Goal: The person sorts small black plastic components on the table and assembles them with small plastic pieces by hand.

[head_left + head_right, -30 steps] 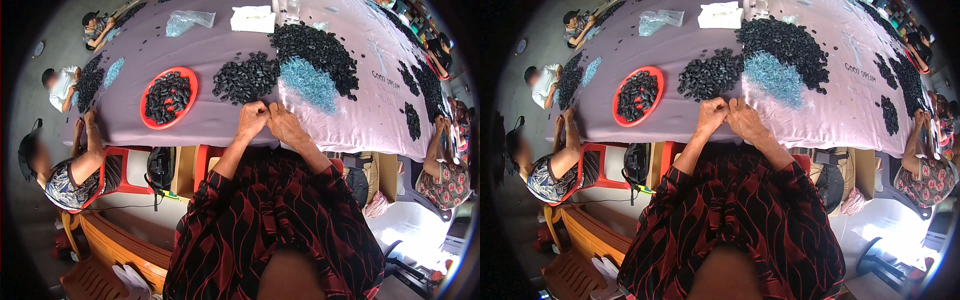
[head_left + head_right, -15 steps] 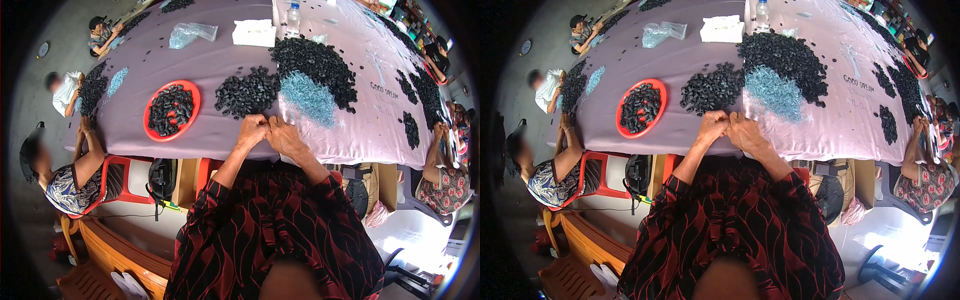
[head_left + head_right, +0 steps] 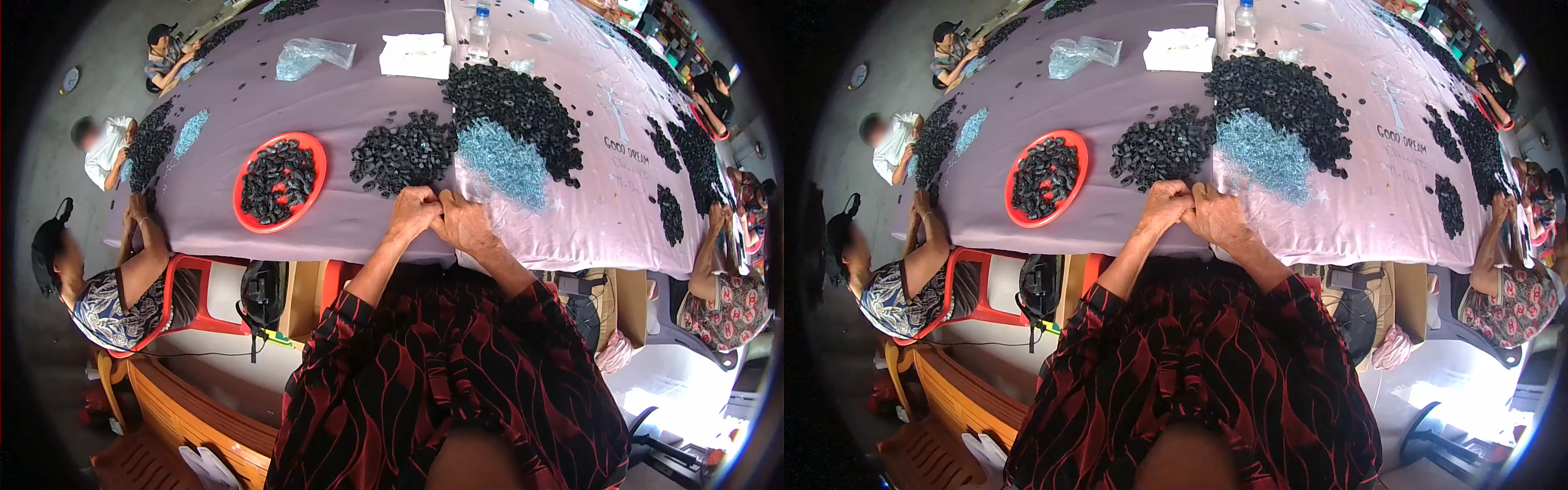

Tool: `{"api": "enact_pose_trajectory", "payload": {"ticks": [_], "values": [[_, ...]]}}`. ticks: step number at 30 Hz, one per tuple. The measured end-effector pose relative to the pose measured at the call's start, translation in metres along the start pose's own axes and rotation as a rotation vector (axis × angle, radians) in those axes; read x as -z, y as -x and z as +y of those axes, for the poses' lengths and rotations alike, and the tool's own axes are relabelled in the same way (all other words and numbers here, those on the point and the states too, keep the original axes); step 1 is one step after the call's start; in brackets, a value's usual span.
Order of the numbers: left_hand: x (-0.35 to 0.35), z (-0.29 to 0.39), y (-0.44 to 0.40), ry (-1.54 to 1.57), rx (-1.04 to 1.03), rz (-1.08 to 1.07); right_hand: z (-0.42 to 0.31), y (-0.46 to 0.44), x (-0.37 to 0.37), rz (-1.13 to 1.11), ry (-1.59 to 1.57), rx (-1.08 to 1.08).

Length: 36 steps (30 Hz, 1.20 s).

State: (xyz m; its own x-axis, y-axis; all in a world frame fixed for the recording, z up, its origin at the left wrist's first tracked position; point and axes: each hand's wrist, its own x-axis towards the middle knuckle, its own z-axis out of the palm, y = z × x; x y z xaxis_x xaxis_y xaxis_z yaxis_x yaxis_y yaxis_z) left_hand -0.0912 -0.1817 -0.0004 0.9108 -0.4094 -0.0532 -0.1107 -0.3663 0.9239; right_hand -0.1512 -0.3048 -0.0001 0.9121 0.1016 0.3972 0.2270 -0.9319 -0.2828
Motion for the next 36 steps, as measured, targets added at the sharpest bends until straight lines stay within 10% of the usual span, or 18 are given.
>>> {"api": "enact_pose_trajectory", "payload": {"ticks": [36], "values": [[0.002,-0.009,0.022,0.4,-0.096,-0.091,0.001,0.014,-0.004,0.145,-0.252,0.002]]}}
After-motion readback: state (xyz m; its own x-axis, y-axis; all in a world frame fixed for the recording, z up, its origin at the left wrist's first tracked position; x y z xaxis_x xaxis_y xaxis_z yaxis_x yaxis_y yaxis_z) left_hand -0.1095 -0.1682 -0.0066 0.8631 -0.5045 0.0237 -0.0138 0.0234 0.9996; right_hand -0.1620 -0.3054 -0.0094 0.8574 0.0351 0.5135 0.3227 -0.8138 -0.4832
